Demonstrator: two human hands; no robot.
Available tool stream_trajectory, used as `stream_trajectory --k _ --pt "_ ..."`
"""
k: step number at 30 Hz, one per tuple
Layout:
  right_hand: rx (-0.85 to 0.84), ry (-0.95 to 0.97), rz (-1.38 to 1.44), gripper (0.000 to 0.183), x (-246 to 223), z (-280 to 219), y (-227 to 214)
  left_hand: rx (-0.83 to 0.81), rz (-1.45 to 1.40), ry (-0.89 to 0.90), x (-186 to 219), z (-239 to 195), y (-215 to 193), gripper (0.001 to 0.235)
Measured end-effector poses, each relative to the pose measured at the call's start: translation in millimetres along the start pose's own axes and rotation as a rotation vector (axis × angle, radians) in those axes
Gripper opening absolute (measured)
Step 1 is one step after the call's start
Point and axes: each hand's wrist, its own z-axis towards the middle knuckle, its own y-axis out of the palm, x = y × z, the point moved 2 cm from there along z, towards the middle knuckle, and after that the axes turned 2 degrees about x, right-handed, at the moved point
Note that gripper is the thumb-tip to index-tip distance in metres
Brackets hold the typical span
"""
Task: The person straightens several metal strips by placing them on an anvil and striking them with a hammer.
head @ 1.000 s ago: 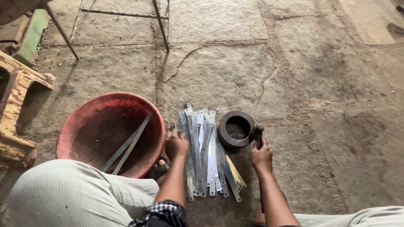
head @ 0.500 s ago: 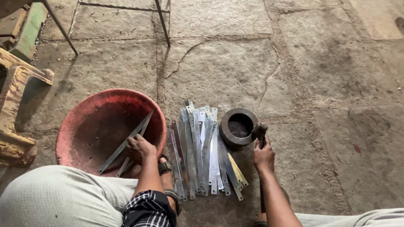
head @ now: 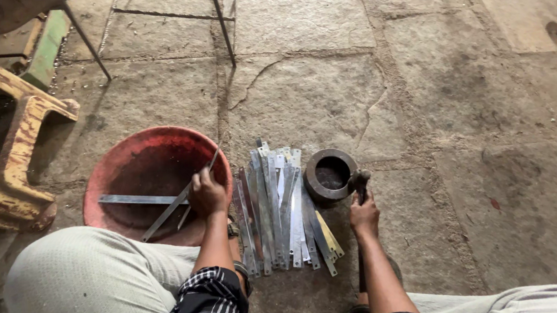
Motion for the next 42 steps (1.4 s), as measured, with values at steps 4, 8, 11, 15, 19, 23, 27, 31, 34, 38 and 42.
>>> stream_trajectory --k 4,8,11,15,19,23,27,31,34,38,42 --pt "0.028 -0.010 0.069 0.039 3.6 -3.3 2.4 0.017 -0.080 0.277 67.0 17.3 7.8 0.028" --pt "0.022 0.009 0.066 0.039 -1.6 -9.7 -3.4 -0.174 -0.272 0.426 127.3 5.5 27.0 0.033" --pt "0.025 0.018 0.082 0.038 -6.2 -16.1 -8.0 -0.357 -0.310 0.492 161.2 -8.9 45.1 0.025" --pt "0.041 0.008 0.086 0.034 -12.2 -18.9 -9.7 -0.517 -0.192 0.521 180.0 -22.2 69.9 0.015" --pt "0.054 -0.002 0.089 0.034 -13.7 -18.6 -8.7 -0.596 -0.139 0.542 181.4 -23.1 95.3 0.017" --pt "0.089 -0.007 0.145 0.035 -20.1 -13.2 -4.1 -0.612 -0.118 0.527 180.6 -26.1 109.4 0.014" --pt "0.081 -0.010 0.122 0.037 -26.4 -2.4 1.4 -0.657 -0.121 0.495 177.6 -28.1 119.2 0.012" --pt "0.084 -0.062 0.133 0.035 -28.3 22.9 7.1 -0.627 -0.151 0.497 176.4 -26.5 125.9 0.006" --pt "0.069 -0.127 0.061 0.037 -39.2 42.5 2.5 -0.605 -0.142 0.515 177.7 -25.9 124.8 0.005" --pt "-0.038 -0.036 0.041 0.035 -80.5 45.4 -14.6 -0.641 -0.116 0.493 182.3 -27.2 121.0 0.012" --pt "-0.022 -0.121 0.209 0.030 -129.5 35.8 -33.0 -0.730 0.021 0.475 184.4 -30.3 129.7 0.013"
